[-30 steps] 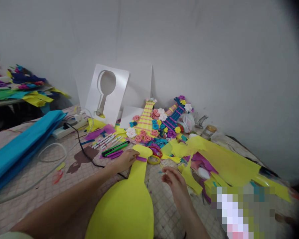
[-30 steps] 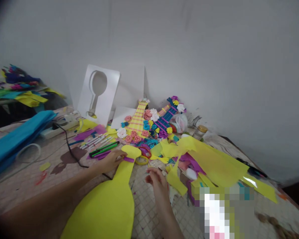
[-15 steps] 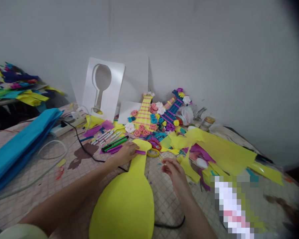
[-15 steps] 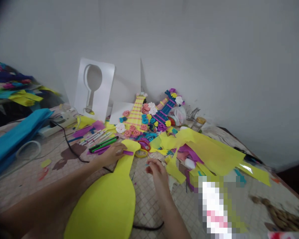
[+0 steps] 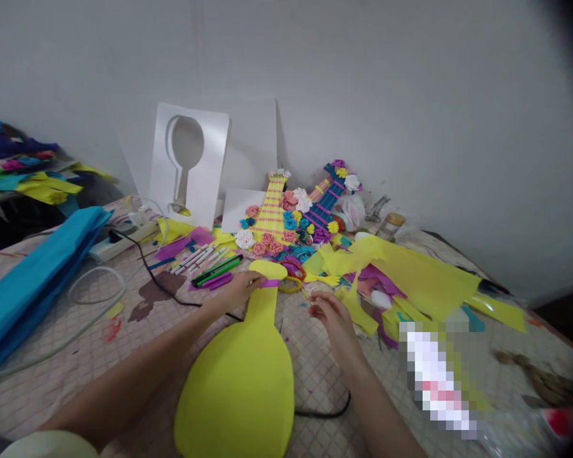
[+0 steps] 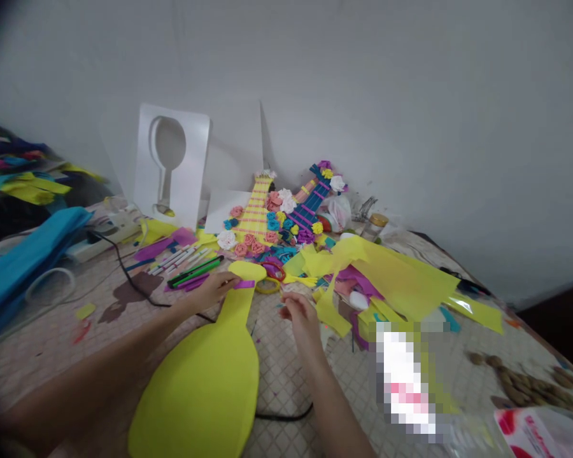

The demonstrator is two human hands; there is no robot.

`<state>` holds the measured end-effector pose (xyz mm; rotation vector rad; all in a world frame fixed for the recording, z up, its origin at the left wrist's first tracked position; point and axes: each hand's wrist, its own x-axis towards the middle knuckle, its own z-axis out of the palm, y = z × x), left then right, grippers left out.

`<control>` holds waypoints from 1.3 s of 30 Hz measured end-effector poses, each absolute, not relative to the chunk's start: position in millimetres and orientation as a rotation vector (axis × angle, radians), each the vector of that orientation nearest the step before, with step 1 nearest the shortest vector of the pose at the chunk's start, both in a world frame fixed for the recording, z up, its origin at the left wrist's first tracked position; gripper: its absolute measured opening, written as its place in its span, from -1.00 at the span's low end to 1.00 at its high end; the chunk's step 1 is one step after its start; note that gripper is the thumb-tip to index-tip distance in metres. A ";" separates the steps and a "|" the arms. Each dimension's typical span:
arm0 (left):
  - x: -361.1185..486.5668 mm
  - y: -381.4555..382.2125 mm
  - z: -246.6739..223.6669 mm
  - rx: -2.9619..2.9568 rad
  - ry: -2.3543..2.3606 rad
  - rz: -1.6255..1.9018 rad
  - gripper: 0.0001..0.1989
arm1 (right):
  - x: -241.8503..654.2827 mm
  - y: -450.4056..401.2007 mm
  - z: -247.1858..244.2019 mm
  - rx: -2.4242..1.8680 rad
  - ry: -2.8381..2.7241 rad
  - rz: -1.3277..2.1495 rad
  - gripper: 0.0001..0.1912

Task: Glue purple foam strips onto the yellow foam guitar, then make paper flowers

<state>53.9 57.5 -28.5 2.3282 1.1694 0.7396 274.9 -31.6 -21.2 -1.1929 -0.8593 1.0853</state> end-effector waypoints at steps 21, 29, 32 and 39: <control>76.5 2.4 -24.8 2.368 0.855 0.808 -0.84 | 298.8 -67.7 -10.4 -1.761 -1.352 0.604 -0.64; 75.1 -6.1 -28.4 2.170 0.923 0.843 -0.85 | 330.1 -87.6 -29.4 -2.090 -1.221 0.562 -0.70; 75.0 -8.7 -27.3 2.032 0.958 0.950 -0.84 | 325.5 -93.3 -25.5 -2.064 -1.181 0.711 -0.74; 71.2 -1.9 -28.5 1.476 0.945 1.084 -0.78 | 323.5 -132.2 -5.4 -1.657 -0.832 1.105 -0.71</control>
